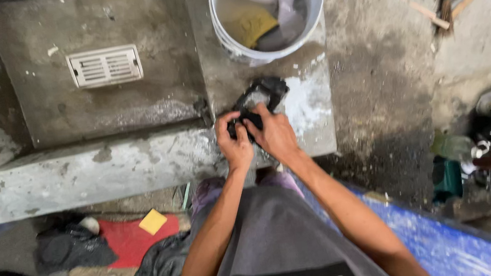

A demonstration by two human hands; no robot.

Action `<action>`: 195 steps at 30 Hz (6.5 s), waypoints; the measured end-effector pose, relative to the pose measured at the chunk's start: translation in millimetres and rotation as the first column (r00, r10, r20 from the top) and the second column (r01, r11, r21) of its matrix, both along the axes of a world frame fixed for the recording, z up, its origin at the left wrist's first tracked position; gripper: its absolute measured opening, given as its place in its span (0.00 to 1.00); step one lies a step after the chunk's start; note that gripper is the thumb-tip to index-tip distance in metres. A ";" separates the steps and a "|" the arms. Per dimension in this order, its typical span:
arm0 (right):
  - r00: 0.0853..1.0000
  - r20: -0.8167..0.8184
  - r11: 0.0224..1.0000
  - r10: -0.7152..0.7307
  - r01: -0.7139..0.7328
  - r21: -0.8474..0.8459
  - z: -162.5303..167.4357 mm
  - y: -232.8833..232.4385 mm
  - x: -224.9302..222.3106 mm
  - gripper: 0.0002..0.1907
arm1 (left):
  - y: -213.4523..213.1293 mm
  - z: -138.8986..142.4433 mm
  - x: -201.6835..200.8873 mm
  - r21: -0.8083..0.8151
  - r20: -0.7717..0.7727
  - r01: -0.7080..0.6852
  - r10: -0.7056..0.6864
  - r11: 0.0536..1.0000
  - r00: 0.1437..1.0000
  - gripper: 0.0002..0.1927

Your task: The person scrubs a small dark metal part with a sponge at a concrete washbasin, repeatedly rinsing it in a bucket of water and wiping it on the basin edge. The person turns the part over to clean different sides and continues scrubbing until the end of the clip.

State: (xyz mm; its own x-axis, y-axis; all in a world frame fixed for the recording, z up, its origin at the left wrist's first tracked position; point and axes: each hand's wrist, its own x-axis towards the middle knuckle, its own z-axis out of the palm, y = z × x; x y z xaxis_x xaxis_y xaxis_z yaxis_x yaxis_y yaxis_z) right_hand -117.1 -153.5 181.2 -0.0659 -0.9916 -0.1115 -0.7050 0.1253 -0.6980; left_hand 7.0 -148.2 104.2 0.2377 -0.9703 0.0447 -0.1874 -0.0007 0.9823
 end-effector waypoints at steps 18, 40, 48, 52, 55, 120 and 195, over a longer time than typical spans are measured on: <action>0.999 0.000 0.998 0.054 -0.054 0.028 -59.5 29.3 -23.4 0.16 | 25.4 -41.0 -12.7 0.078 0.009 -0.012 0.011 0.997 1.000 0.09; 0.995 -0.051 0.993 -0.086 0.081 -0.087 -52.8 29.1 -27.6 0.17 | 25.4 -57.3 -17.6 -0.031 0.009 -0.033 0.034 0.999 0.999 0.10; 0.997 -0.073 0.983 -0.020 0.033 0.181 -46.8 26.2 -29.4 0.19 | 28.5 -55.3 -18.5 -0.001 -0.032 -0.023 0.023 1.000 0.999 0.10; 0.997 0.008 0.997 -0.072 0.072 -0.003 -53.8 24.6 -20.6 0.16 | 28.9 -52.3 -19.2 0.060 -0.046 -0.023 0.026 0.998 0.999 0.11; 0.999 0.034 0.999 -0.014 0.013 0.031 -54.4 26.5 -20.5 0.17 | 28.5 -52.1 -19.3 0.016 -0.015 -0.039 0.039 0.999 0.999 0.10; 0.989 0.148 1.000 -0.018 0.018 0.005 -71.6 49.9 -36.4 0.23 | 43.2 -72.8 -23.8 0.095 -0.144 -0.018 0.032 0.995 0.989 0.08; 0.958 -0.264 0.979 0.108 -0.149 -0.140 -52.9 67.3 -66.8 0.25 | 52.8 -50.8 -12.4 0.008 0.178 0.113 -0.112 0.994 0.978 0.05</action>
